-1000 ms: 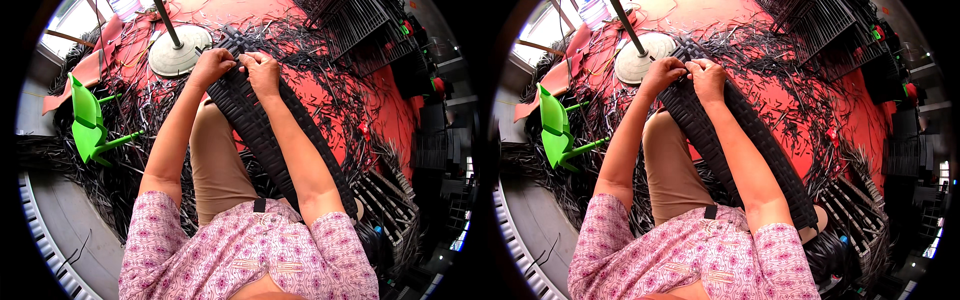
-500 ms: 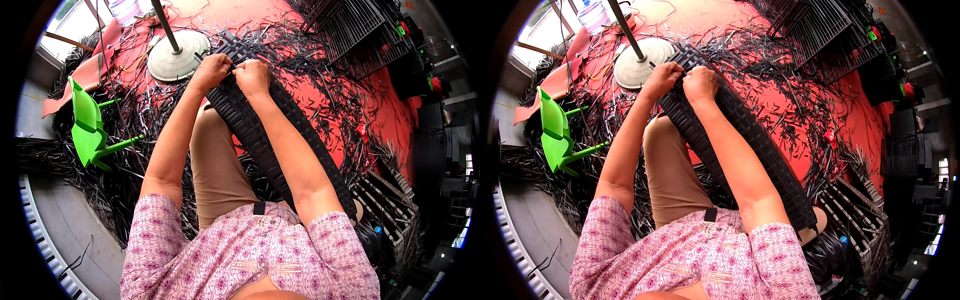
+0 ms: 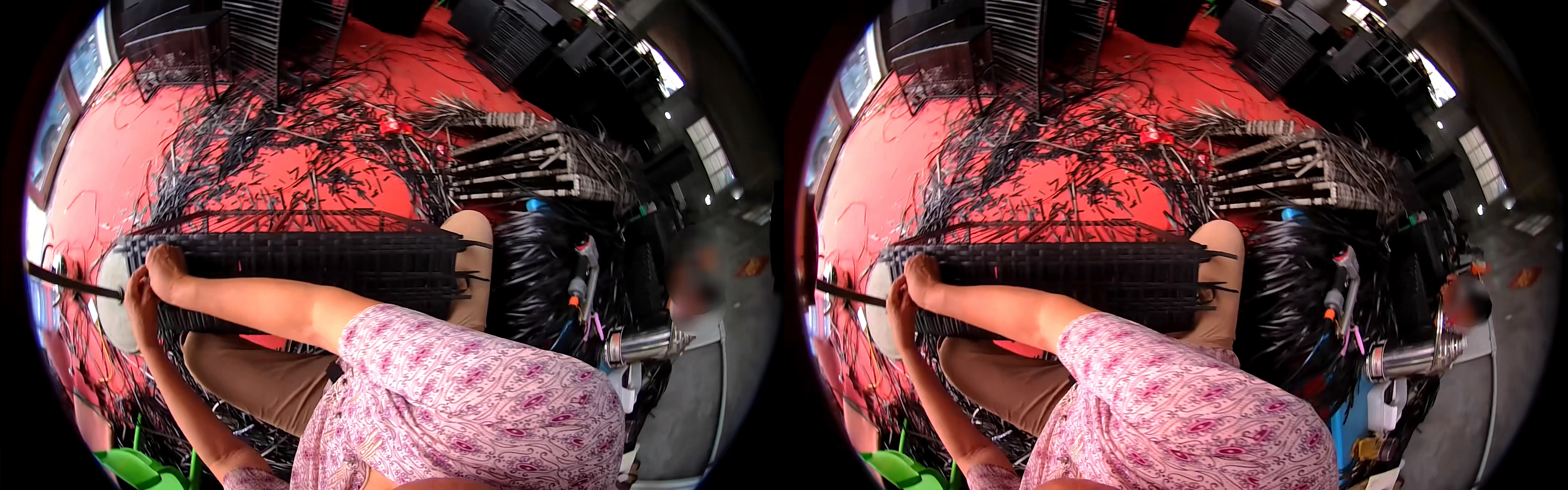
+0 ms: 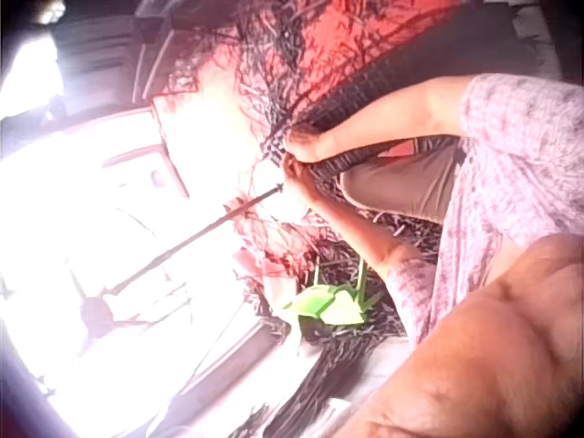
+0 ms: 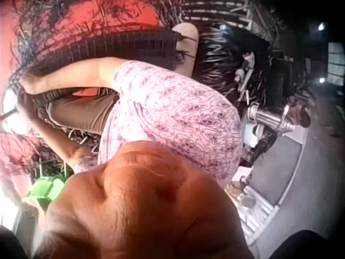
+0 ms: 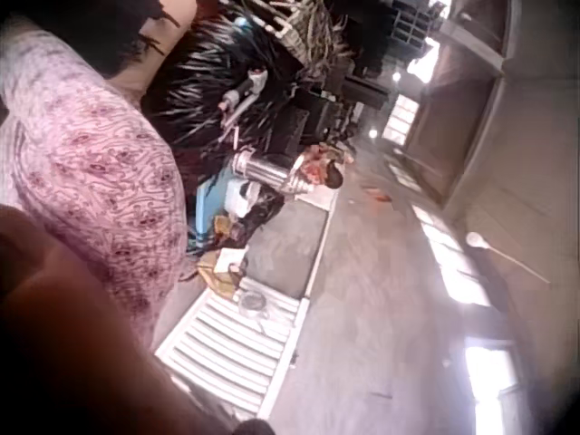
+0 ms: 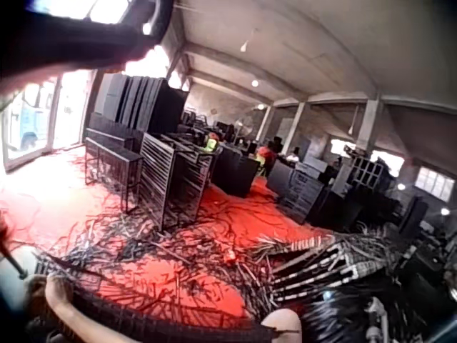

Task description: The person sits cross-legged on a red floor and weaves a black mat using thin black strips. They interlace the strips by hand, occasionally flipping the mat to work on different sections and adjusting the weave pattern.

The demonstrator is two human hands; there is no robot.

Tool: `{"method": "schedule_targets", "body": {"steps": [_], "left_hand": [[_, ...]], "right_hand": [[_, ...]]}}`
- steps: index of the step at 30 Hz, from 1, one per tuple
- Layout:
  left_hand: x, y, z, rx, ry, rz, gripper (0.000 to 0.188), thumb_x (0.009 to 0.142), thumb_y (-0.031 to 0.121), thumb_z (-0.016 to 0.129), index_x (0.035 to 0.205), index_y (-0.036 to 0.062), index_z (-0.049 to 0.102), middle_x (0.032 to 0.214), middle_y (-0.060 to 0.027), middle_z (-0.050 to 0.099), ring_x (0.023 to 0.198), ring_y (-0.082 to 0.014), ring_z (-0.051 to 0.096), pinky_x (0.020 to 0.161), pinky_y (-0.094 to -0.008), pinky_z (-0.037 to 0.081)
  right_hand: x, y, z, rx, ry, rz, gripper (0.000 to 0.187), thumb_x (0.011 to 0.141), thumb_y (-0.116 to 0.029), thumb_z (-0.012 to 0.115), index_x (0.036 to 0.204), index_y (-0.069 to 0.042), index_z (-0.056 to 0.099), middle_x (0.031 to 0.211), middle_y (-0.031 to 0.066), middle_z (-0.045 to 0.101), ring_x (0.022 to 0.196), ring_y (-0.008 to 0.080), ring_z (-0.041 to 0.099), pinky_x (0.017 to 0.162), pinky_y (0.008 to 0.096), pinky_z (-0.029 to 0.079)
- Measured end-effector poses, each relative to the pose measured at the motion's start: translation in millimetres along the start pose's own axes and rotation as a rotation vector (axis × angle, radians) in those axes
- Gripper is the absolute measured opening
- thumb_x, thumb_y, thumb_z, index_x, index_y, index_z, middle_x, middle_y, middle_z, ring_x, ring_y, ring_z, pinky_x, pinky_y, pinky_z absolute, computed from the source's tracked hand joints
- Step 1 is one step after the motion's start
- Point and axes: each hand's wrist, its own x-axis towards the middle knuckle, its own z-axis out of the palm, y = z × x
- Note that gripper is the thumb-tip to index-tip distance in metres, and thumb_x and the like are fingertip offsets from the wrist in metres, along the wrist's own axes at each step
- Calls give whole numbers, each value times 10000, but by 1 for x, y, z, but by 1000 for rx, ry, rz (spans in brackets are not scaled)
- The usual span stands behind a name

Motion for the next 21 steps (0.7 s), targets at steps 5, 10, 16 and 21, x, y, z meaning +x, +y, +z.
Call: {"method": "schedule_targets", "body": {"steps": [5, 10, 16, 21], "left_hand": [[8, 8, -11, -152, -34, -108, 161, 1006, 133, 596, 1082, 12, 669, 805, 31, 591, 676, -34, 518, 564, -193, 439], [18, -4, -27, -251, -76, -262, 99, 993, 146, 636, 945, 62, 652, 780, 50, 598, 652, -15, 526, 551, -181, 448], [27, -16, -45, -252, -42, -257, 123, 997, 131, 614, 883, 88, 599, 724, 63, 520, 587, -39, 449, 520, -207, 373], [35, -29, -39, 60, 73, -85, 134, 997, 138, 607, 904, 49, 574, 715, 43, 456, 635, -67, 386, 564, -247, 342]], "right_hand": [[-2, -10, -4, 67, -25, 61, 60, 753, -84, 712, 805, -59, 724, 811, 159, 728, 807, 289, 744, 699, 380, 600], [-5, -17, -11, 46, -49, 19, 73, 764, -105, 711, 819, -57, 714, 817, 163, 734, 817, 299, 748, 713, 364, 598], [-17, -16, -26, 346, -85, -20, 248, 765, -198, 746, 875, 19, 693, 999, 231, 659, 947, 376, 682, 857, 439, 552], [-71, 67, -150, 564, -112, -359, 410, 780, -172, 750, 1108, 25, 604, 1100, 184, 589, 1079, 380, 581, 978, 460, 465]]}}
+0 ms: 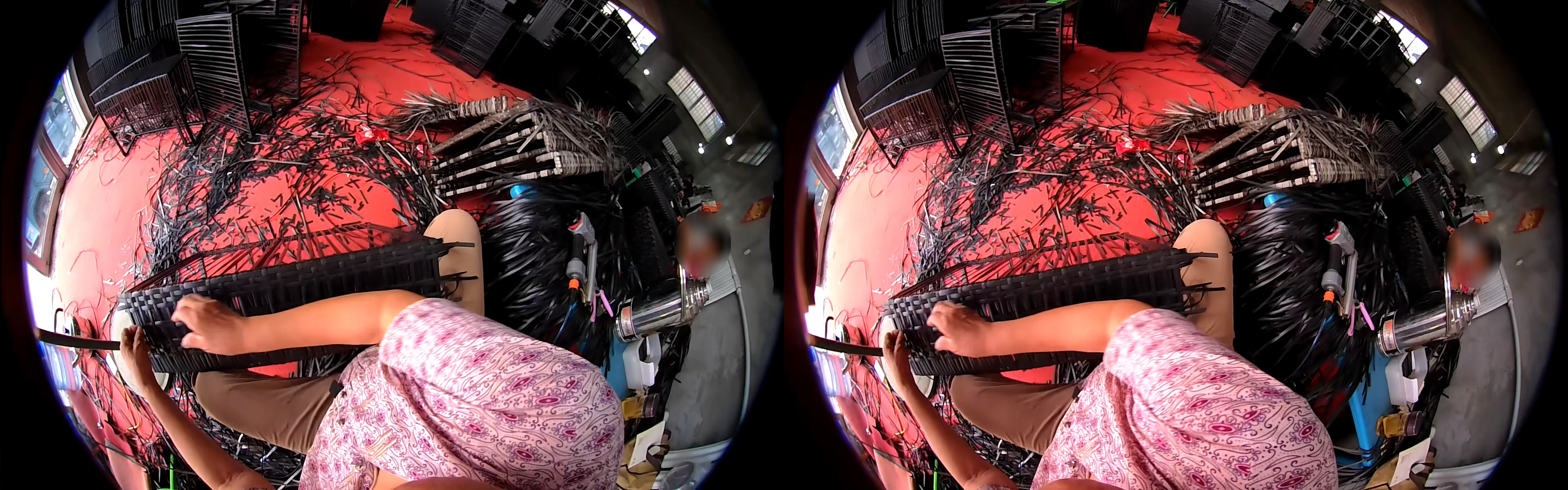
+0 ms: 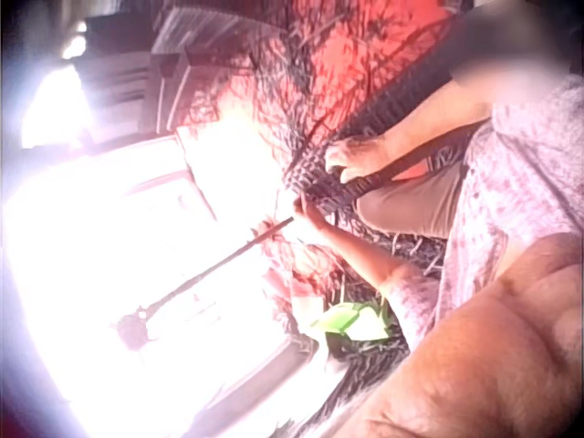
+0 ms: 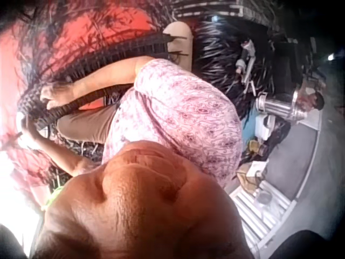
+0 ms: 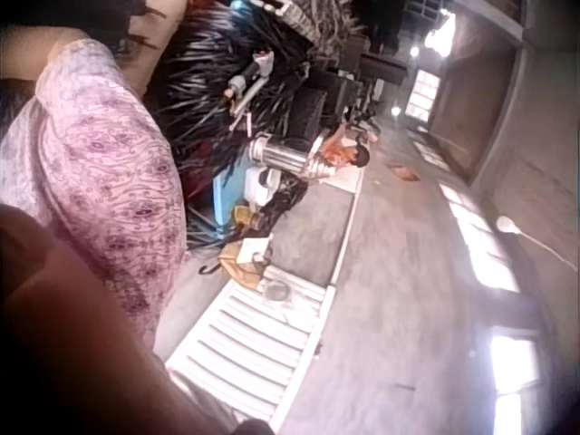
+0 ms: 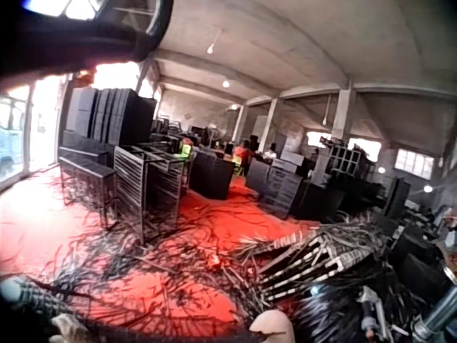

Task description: The person sits cross-legged on a red floor and weaves a black mat using thin black strips. They interlace the strips by hand, occasionally flipping the mat to work on different sections and adjusting the weave pattern.

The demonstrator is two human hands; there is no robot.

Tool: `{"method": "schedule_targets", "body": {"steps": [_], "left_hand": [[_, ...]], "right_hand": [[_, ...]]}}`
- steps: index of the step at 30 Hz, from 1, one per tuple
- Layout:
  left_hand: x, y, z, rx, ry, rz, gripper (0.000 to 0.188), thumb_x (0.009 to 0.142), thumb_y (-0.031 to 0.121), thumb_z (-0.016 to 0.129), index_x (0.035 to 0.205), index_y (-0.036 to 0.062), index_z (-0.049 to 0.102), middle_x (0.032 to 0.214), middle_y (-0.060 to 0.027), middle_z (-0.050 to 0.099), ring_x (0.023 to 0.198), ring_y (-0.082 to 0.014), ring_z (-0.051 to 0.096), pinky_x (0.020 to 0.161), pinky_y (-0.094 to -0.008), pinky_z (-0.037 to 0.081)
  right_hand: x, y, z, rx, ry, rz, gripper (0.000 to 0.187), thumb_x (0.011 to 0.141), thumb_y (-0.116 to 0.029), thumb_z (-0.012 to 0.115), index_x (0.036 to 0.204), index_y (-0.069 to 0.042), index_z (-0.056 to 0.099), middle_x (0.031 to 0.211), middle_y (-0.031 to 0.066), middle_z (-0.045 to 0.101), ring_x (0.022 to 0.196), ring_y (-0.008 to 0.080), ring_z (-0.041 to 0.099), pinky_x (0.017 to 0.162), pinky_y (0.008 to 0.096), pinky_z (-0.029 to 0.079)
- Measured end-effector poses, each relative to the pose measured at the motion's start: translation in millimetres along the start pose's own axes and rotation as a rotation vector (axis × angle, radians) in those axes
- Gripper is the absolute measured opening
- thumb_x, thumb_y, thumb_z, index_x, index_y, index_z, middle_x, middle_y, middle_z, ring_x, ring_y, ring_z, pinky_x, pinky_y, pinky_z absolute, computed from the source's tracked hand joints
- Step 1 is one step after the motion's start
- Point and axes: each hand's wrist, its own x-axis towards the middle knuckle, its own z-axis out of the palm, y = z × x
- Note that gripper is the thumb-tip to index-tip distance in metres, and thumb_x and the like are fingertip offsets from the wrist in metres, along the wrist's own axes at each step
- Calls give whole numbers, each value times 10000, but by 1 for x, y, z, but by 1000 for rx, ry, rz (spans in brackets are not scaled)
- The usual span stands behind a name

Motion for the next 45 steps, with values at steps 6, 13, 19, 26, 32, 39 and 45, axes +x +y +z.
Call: {"method": "schedule_targets", "body": {"steps": [6, 13, 19, 26, 32, 39, 45], "left_hand": [[7, -10, -25, 369, 143, 224, 258, 964, 218, 632, 947, -37, 594, 987, -163, 584, 857, -289, 530, 821, -392, 422], [40, -71, -20, -140, 46, 5, 167, 1013, 174, 619, 867, 106, 571, 786, 75, 481, 718, -43, 414, 653, -216, 356], [58, -62, -25, -103, 136, -3, 135, 964, 113, 668, 857, 84, 591, 745, 54, 521, 658, -47, 421, 594, -227, 348], [65, -51, -15, 184, 210, 230, 305, 935, 270, 702, 874, -20, 632, 745, -66, 589, 665, -188, 523, 652, -354, 466], [73, -43, 4, 170, 177, 142, 322, 948, 278, 685, 853, -24, 627, 774, -83, 600, 713, -207, 539, 728, -355, 466], [69, -23, 35, 94, 54, 107, 346, 963, 286, 666, 830, -30, 622, 808, -103, 613, 769, -229, 557, 817, -356, 465], [-63, 114, 151, -148, -179, -214, 284, 939, 205, 718, 730, 127, 542, 693, 55, 482, 616, -49, 397, 545, -246, 291]], "right_hand": [[-131, -21, -214, -678, 338, 159, 494, 816, -197, 761, 1226, -5, 564, 1238, 165, 575, 1177, 354, 558, 1013, 453, 447], [-202, -30, -285, -816, 508, 539, 686, 888, -327, 738, 1376, 50, 437, 1327, 253, 530, 1243, 418, 511, 1075, 493, 397], [-235, -6, -331, -595, 678, 857, 754, 923, -545, 640, 1360, 49, 481, 1178, 258, 648, 1101, 397, 640, 953, 490, 491], [-245, 14, -334, -430, 622, 863, 758, 916, -559, 640, 1296, 78, 486, 1074, 329, 668, 967, 461, 680, 829, 512, 541], [-229, 3, -358, -143, 734, 917, 807, 892, -558, 661, 1377, 69, 509, 1205, 310, 649, 1138, 411, 646, 965, 454, 511], [-206, 82, -468, -322, 856, 699, 616, 886, -561, 589, 639, 4, 588, 584, 203, 582, 575, 320, 602, 578, 511, 413], [-232, 148, -584, -1122, 403, 474, 266, 911, -304, 679, 934, -62, 788, 875, 139, 755, 814, 203, 714, 766, 373, 535]]}}
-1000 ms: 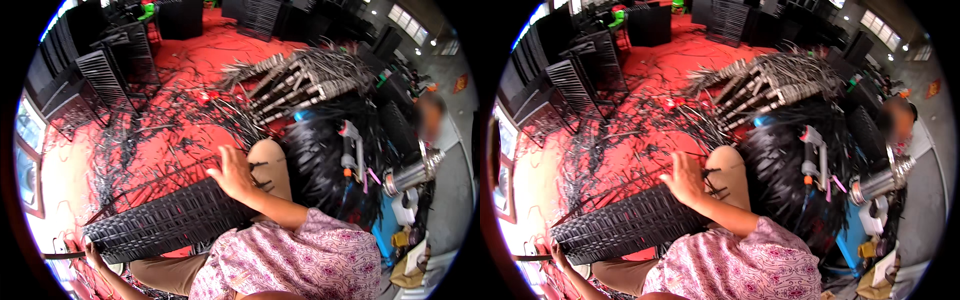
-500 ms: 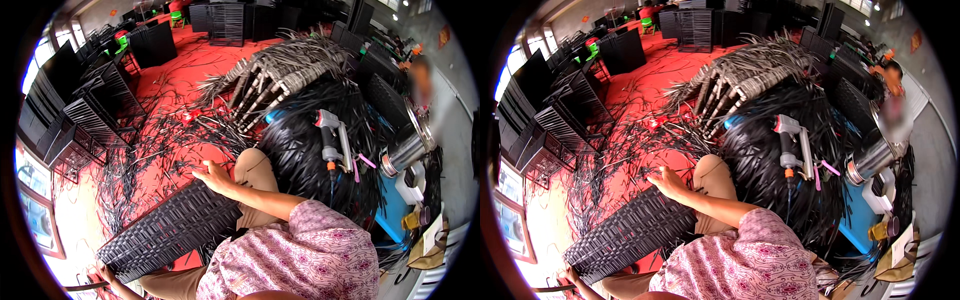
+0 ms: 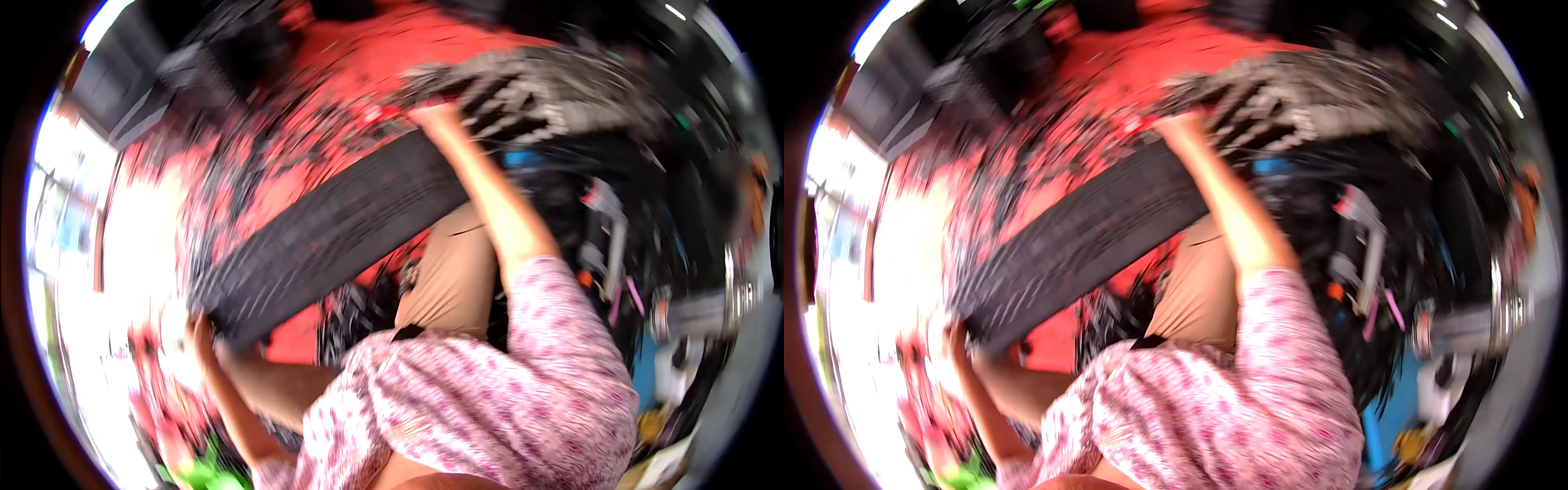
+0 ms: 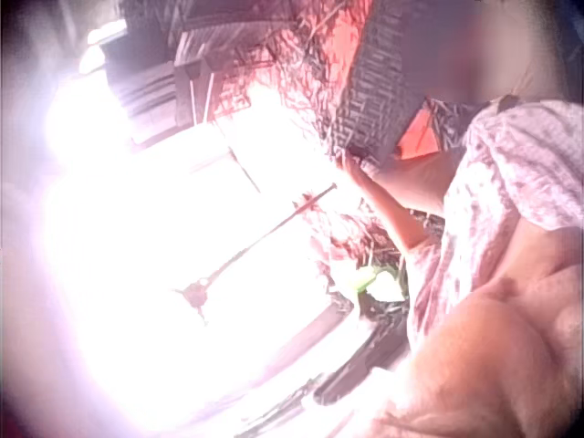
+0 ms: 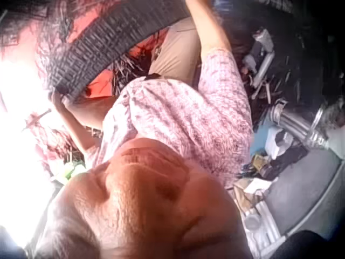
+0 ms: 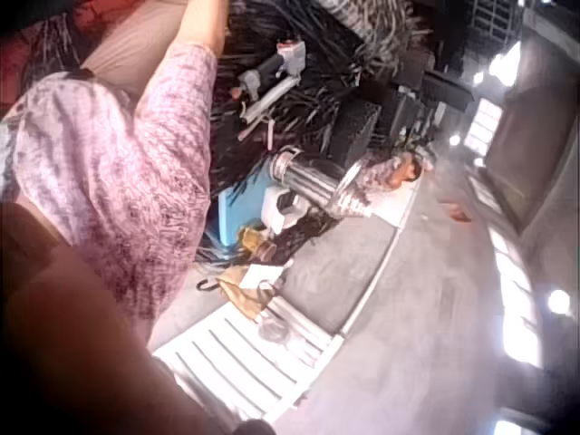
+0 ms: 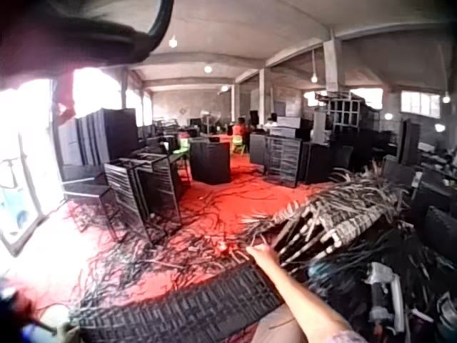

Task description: The person sits cross-legged on a red floor and weaves a black mat using thin black strips. They interlace the strips by hand, occasionally flipping the mat to work on different sections and adjusting the weave pattern.

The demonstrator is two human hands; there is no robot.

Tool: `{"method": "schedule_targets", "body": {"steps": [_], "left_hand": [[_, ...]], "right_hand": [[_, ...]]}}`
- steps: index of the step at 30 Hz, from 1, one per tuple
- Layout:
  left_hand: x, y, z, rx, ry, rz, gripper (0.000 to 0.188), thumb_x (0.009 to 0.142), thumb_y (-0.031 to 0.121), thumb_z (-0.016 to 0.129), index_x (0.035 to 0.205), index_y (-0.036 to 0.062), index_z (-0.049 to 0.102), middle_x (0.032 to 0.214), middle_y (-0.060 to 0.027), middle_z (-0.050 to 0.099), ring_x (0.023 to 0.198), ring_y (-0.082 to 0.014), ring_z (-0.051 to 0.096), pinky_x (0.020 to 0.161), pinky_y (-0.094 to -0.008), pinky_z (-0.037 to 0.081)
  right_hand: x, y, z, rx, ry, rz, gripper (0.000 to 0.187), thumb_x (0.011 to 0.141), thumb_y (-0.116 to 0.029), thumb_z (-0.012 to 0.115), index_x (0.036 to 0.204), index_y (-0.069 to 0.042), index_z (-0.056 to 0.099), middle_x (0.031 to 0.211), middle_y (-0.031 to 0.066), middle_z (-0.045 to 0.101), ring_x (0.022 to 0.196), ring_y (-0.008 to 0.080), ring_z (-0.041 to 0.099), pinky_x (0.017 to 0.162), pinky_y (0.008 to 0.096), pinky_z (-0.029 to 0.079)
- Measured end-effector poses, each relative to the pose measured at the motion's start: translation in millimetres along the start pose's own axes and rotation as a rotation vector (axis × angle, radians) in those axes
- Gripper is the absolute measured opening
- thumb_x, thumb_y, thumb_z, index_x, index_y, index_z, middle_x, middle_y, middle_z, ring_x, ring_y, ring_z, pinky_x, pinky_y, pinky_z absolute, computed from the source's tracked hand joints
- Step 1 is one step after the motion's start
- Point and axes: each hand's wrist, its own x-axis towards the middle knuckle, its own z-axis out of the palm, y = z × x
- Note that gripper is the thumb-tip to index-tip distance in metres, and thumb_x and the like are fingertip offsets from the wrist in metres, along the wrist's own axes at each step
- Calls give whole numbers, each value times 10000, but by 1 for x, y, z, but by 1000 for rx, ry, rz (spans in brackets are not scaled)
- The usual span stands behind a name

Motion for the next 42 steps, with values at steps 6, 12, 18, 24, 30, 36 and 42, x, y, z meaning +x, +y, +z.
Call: {"method": "schedule_targets", "body": {"steps": [6, 12, 18, 24, 30, 36, 42], "left_hand": [[-110, 50, 76, 49, 192, 98, 141, 960, 196, 666, 889, 75, 645, 683, 78, 501, 603, -31, 428, 541, -239, 351], [-118, 26, 66, 48, 302, -17, 136, 951, 153, 697, 997, 26, 679, 829, 38, 629, 688, -39, 524, 625, -209, 419], [-116, 28, 61, 140, 519, 67, 136, 896, 139, 712, 888, 5, 687, 855, -45, 680, 772, -101, 612, 712, -263, 485], [-131, 58, 43, 8, 481, 120, 97, 946, 104, 686, 955, 8, 675, 864, -11, 669, 798, -80, 604, 752, -230, 484], [-137, 80, 34, -88, 484, 240, 87, 937, 77, 665, 959, -7, 654, 829, -51, 702, 784, -98, 649, 735, -260, 522], [-148, 132, 52, 44, 372, 391, 44, 971, 63, 648, 969, 19, 653, 850, -6, 665, 806, -84, 633, 755, -246, 513], [-127, 104, 74, -379, 320, 328, 109, 998, 115, 642, 1037, 15, 666, 855, 2, 668, 740, -63, 594, 681, -236, 493]], "right_hand": [[-4, 104, 32, 536, -32, 416, 462, 903, -441, 712, 1085, -20, 768, 973, 71, 766, 922, 171, 693, 891, 322, 502], [5, 50, 11, -107, -186, 395, 533, 982, -512, 555, 1220, -59, 705, 1232, 158, 693, 1172, 364, 621, 994, 464, 466], [21, -64, -9, -76, 273, -114, 423, 964, -391, 652, 1216, -55, 700, 1232, 139, 676, 1180, 338, 601, 1022, 438, 454], [-33, -338, -4, 916, -239, -250, 207, 928, -183, 706, 1057, -27, 750, 1007, 117, 749, 911, 191, 716, 839, 316, 553], [-97, -494, 27, 1064, -503, -664, 250, 927, -207, 719, 1133, -65, 733, 1034, 99, 744, 935, 207, 717, 853, 307, 549], [-103, -507, 43, 1349, -891, -479, 251, 965, -218, 696, 1109, -19, 745, 954, 51, 752, 840, 116, 694, 792, 270, 546], [-106, -490, 34, 1485, -809, -170, 200, 932, -174, 735, 1034, -5, 771, 801, -9, 700, 672, 58, 624, 632, 226, 513]]}}
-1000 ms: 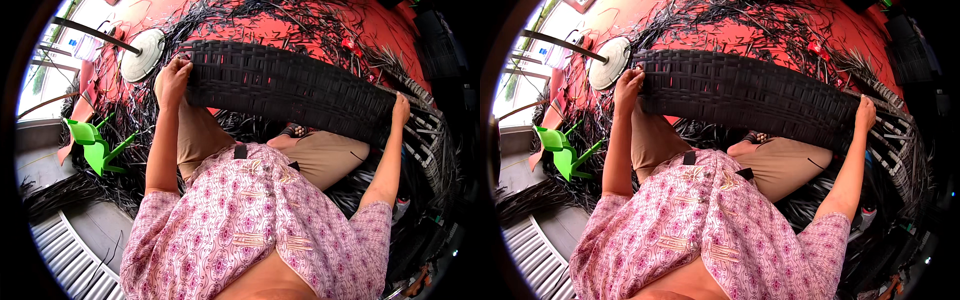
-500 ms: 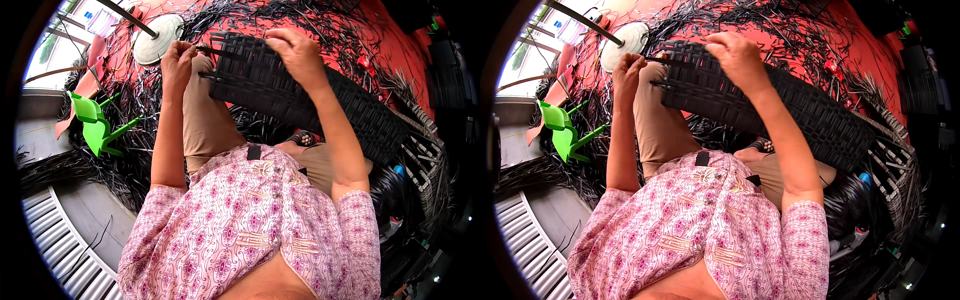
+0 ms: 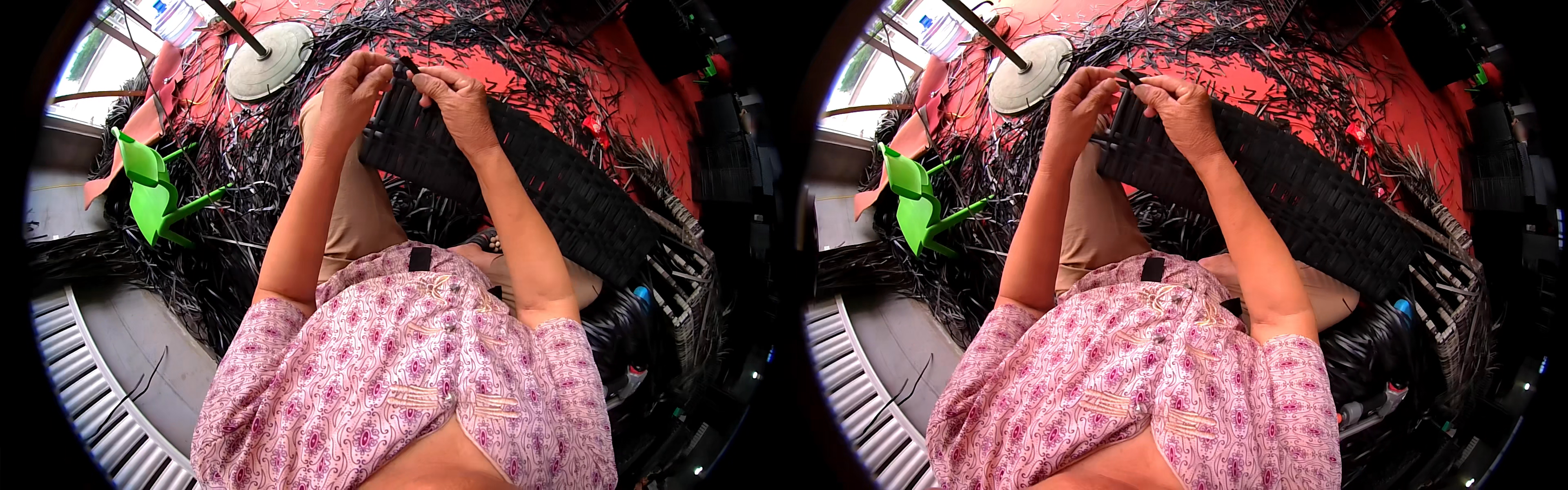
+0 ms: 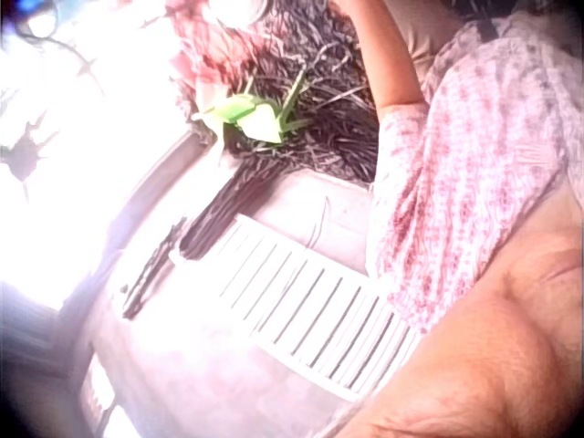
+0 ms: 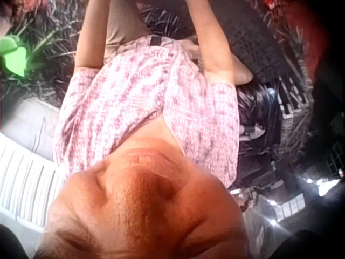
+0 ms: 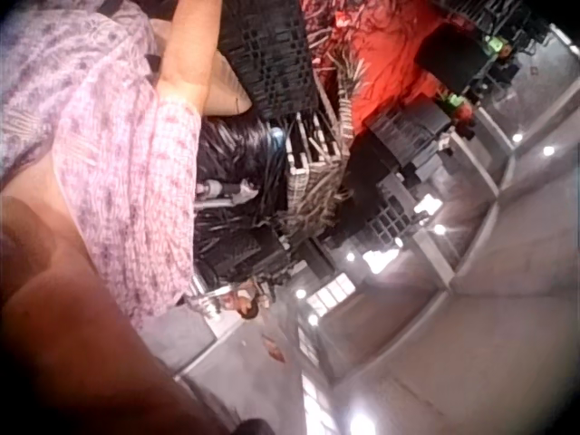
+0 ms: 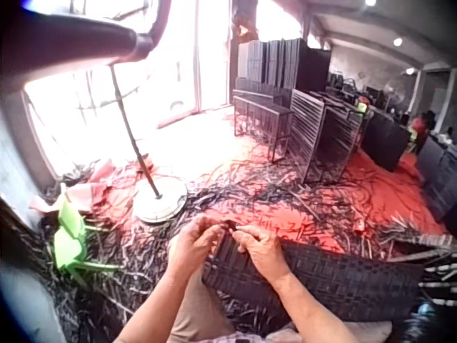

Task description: The person sits cross-legged on a red floor and weaves a black mat using thin black strips. They interlace the strips by hand, occasionally flipping the mat to work on different sections and adjusting the weave pattern.

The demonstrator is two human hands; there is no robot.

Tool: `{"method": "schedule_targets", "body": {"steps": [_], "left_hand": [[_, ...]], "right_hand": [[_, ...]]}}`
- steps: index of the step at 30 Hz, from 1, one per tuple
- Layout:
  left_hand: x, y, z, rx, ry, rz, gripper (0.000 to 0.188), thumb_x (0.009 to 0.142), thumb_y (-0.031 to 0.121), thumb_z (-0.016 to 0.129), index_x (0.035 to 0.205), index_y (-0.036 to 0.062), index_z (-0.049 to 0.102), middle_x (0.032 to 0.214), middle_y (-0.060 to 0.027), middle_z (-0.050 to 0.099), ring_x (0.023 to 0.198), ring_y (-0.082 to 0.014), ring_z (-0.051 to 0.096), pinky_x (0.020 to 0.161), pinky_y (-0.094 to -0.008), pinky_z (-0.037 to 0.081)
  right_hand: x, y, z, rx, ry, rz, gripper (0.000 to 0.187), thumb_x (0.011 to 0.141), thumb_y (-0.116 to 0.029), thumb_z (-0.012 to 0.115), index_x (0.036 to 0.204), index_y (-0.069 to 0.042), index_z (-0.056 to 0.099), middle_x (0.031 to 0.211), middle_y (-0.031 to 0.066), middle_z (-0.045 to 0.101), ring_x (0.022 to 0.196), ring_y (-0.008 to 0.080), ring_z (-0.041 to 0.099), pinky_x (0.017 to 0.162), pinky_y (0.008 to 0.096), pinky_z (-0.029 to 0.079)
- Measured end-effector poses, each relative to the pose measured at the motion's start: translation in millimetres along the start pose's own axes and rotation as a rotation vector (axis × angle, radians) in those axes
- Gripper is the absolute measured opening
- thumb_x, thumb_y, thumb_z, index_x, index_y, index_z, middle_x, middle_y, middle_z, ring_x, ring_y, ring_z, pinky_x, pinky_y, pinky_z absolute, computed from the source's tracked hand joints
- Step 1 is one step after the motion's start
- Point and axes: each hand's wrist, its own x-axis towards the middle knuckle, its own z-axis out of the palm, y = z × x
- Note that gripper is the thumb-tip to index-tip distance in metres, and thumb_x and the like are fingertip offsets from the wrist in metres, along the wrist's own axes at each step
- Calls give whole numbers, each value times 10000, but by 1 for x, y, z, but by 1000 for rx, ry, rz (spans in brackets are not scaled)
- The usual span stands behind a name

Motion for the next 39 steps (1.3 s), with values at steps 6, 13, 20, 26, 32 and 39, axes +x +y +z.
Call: {"method": "schedule_targets", "body": {"steps": [6, 13, 20, 26, 32, 39], "left_hand": [[-25, -37, 9, 986, -39, 109, 240, 855, 216, 743, 1033, 62, 695, 916, -106, 721, 837, -292, 694, 743, -407, 535], [-22, -31, 12, 1060, -65, 50, 251, 875, 254, 673, 1032, 66, 730, 997, -134, 737, 967, -335, 695, 841, -437, 533], [-22, -38, 6, 969, -63, 29, 249, 877, 239, 649, 1029, 61, 732, 997, -153, 733, 983, -346, 689, 861, -447, 529], [-20, -37, 6, 950, -103, 40, 221, 881, 229, 646, 1001, 56, 714, 969, -162, 725, 984, -358, 685, 854, -461, 531], [-12, -25, -8, 898, -255, -52, 235, 857, 247, 703, 958, 36, 729, 879, -168, 720, 898, -338, 698, 803, -427, 537], [4, -53, -51, 437, -240, -264, 180, 939, 188, 692, 874, 21, 673, 806, -9, 655, 715, -85, 618, 662, -254, 501]], "right_hand": [[-15, 7, 1, -33, 119, 116, 221, 893, -134, 760, 1064, 6, 755, 794, 8, 714, 653, 58, 626, 600, 219, 528], [-26, 28, 9, -415, 206, 99, 200, 813, -126, 752, 952, 18, 757, 806, 166, 749, 724, 223, 744, 690, 335, 576], [-28, 26, 21, -755, 186, 36, 155, 819, -140, 715, 930, -46, 769, 874, 191, 738, 848, 368, 723, 804, 442, 572], [-22, 26, 22, -786, 143, 72, 140, 813, -169, 748, 919, -87, 786, 872, 177, 741, 855, 364, 722, 806, 446, 568], [-19, 25, 25, -838, 138, 61, 118, 806, -164, 758, 896, -94, 788, 867, 165, 745, 844, 360, 723, 793, 449, 568], [-25, 16, 37, -863, 96, -173, 247, 785, -173, 802, 1005, -88, 729, 969, 111, 704, 960, 326, 682, 899, 433, 518]]}}
